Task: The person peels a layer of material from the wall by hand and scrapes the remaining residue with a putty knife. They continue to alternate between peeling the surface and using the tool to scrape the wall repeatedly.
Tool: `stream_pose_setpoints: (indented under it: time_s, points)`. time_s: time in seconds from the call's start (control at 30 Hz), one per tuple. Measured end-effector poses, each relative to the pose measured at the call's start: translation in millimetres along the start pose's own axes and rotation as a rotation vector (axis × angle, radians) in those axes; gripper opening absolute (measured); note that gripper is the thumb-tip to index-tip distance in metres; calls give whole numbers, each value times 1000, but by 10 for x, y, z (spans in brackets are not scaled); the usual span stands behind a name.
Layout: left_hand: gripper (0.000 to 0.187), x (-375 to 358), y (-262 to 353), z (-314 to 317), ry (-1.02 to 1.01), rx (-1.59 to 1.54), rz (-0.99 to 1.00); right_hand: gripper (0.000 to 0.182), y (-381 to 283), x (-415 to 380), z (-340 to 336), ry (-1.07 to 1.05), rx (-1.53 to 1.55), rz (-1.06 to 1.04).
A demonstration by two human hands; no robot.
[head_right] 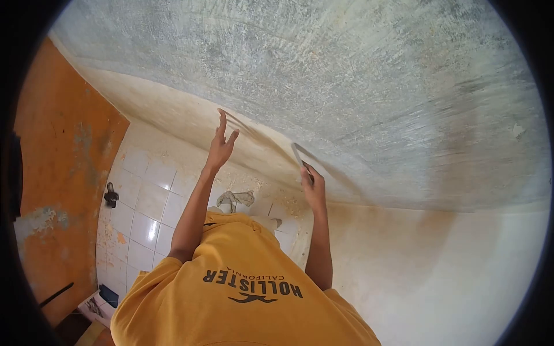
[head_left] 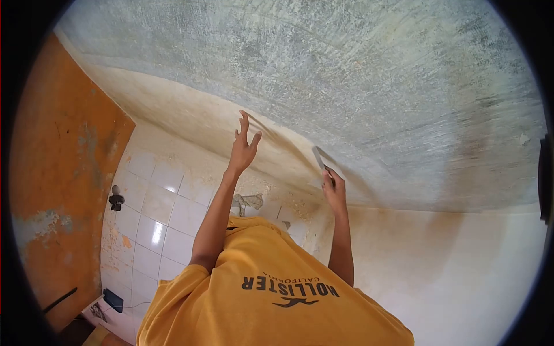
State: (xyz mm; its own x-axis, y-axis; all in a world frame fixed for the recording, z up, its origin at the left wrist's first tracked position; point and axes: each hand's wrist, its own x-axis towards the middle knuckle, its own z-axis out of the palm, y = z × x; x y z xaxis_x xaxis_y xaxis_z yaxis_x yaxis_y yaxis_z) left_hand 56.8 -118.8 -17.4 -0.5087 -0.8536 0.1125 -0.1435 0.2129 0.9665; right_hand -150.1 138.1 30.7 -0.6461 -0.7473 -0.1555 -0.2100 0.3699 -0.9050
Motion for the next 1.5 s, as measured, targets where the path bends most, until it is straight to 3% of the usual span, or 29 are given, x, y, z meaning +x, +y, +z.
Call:
stream_pose_setpoints:
  time_s: [0.07,0.2,0.3,0.4,0.53,0.67,0.77,0.97,1.07,1.17,1.3,1.5]
  points:
    - [88,9,-23,81,32,18,61,42,-67,122,245,-19,-49,-75]
    - [90,18,75,114,16,-11,-12,43,-34,17,266,68,-48,-34]
    - [91,22,37,121,5,-7,6,43,-15,-146,-98,64,14,128]
    - [91,38,-51,150,18,-3,64,42,-29,-14,-4,58,-121,-29]
    - [91,9,94,215,41,-33,4,44,-146,-54,227,82,-50,49]
    - [90,28,77,254,65,-35,-11,44,-124,-213,52,125,107,125]
    - [89,-3,177,247,58,-95,-92,44,-75,-87,215,88,25,18]
    - [88,-6,162,201,38,-121,-93,44,-146,-296,194,134,194,148]
    - [88,-5,155,163,12,-117,-136,44,33,-62,222,70,146,61]
    - [87,-14,183,198,41,-122,-87,43,-64,-146,283,114,206,118]
    - [86,9,190,186,43,-115,-85,42,-122,-208,36,126,173,86]
    - [85,-34,165,109,30,-101,-71,42,71,-185,253,179,103,-2]
